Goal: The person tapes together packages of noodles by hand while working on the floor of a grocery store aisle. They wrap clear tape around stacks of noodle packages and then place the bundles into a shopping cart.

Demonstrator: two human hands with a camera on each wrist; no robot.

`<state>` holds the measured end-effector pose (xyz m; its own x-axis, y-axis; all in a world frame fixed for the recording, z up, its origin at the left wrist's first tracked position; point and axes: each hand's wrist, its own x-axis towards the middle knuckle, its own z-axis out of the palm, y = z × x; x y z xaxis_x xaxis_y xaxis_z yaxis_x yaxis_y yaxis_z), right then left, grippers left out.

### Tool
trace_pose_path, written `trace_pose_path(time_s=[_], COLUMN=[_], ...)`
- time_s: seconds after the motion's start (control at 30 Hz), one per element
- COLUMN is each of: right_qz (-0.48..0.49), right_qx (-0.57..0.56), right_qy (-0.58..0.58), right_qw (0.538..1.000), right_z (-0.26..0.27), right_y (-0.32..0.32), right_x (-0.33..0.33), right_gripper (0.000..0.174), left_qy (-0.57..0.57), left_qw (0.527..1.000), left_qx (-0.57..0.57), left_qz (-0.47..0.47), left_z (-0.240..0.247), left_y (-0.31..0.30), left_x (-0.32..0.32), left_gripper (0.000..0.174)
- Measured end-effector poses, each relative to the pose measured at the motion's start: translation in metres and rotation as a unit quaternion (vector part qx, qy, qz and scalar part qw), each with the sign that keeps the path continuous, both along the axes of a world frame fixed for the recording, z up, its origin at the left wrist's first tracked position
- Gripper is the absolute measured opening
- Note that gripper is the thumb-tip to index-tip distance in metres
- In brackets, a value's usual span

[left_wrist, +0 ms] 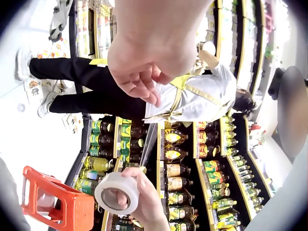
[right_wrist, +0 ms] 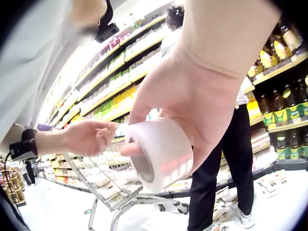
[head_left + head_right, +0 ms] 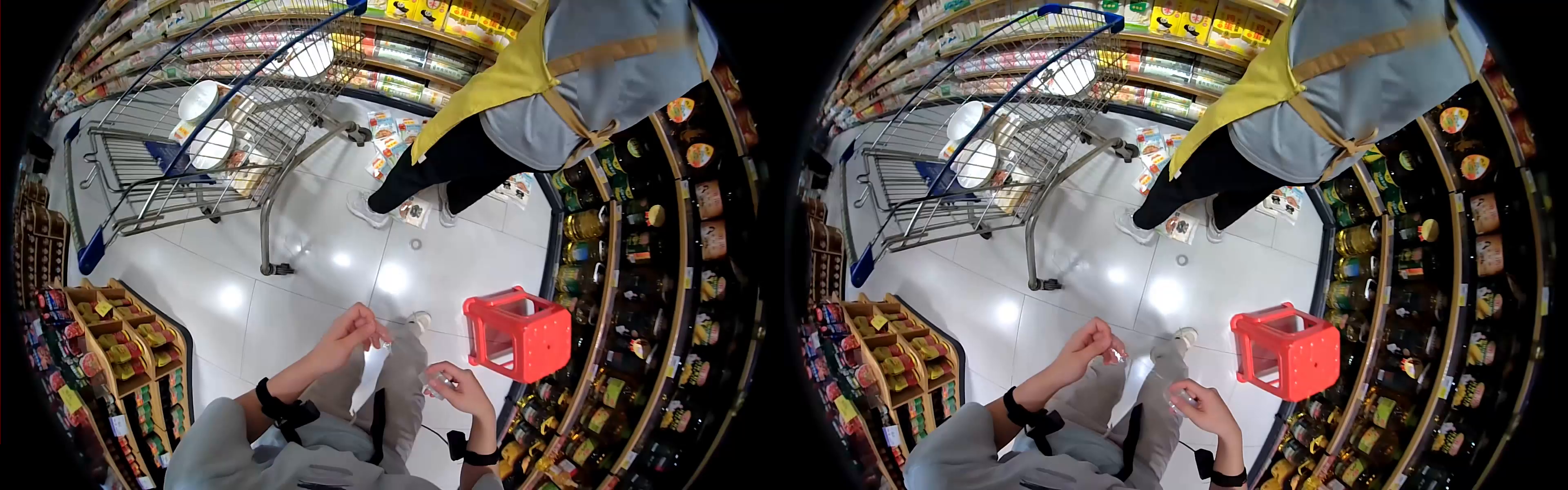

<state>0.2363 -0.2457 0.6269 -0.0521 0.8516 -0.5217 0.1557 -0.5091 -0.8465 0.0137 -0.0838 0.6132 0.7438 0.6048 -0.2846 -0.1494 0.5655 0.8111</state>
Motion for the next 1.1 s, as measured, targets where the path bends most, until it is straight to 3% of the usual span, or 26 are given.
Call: trace_pose_path(time_s=[0.13, 0.23, 0.4, 0.43, 0.5, 0.53, 0.57, 0.63, 0.77, 0.87, 1.1], right_qz=[0.039, 0.118, 0.235, 0.24, 0.206, 0.189, 0.166, 0.156, 0.153, 0.179, 0.199], right_qx=[0.022, -0.035, 0.0, 0.023, 0.119, 0.105, 0.129, 0.133, 0.093, 0.138, 0.112], right_qy=[-0.009, 0.057, 0.091, 0.087, -0.03, -0.027, 0.026, 0.011, 0.048, -0.034, -0.102], right_qw=[0.999, 0.991, 0.968, 0.967, 0.971, 0.976, 0.977, 0.979, 0.983, 0.974, 0.968], right_z=[0.045, 0.075, 0.074, 0.089, 0.126, 0.143, 0.13, 0.15, 0.132, 0.137, 0.15], right_y=[-0.009, 0.009, 0.025, 0.034, 0.034, 0.042, 0.04, 0.039, 0.038, 0.032, 0.024], right_x=[0.004, -0.007, -0.036, -0.045, -0.064, -0.073, -0.07, -0.067, -0.046, -0.036, -0.03], right_gripper=[0.019, 0.022, 0.026, 0.026, 0.027, 0.021, 0.021, 0.02, 0.027, 0.027, 0.027], left_qy=[0.027, 0.03, 0.067, 0.069, 0.062, 0.072, 0.081, 0.116, 0.078, 0.089, 0.056], left_qw=[0.998, 0.999, 0.993, 0.99, 0.989, 0.987, 0.986, 0.969, 0.973, 0.977, 0.972], left_qx=[0.037, 0.025, 0.057, 0.071, 0.073, 0.092, 0.085, 0.131, 0.157, 0.157, 0.177], left_qz=[-0.044, 0.012, 0.084, 0.099, 0.111, 0.112, 0.122, 0.171, 0.152, 0.112, 0.146], left_z=[0.038, 0.049, 0.088, 0.098, 0.102, 0.098, 0.094, 0.136, 0.166, 0.17, 0.152], left_y=[-0.016, -0.025, -0.014, -0.013, -0.008, -0.008, -0.007, -0.017, -0.024, -0.029, -0.043], left_x=[-0.032, -0.053, -0.089, -0.095, -0.106, -0.109, -0.113, -0.108, -0.097, -0.092, -0.09], left_gripper=[0.008, 0.006, 0.006, 0.006, 0.006, 0.005, 0.005, 0.016, 0.008, 0.008, 0.008])
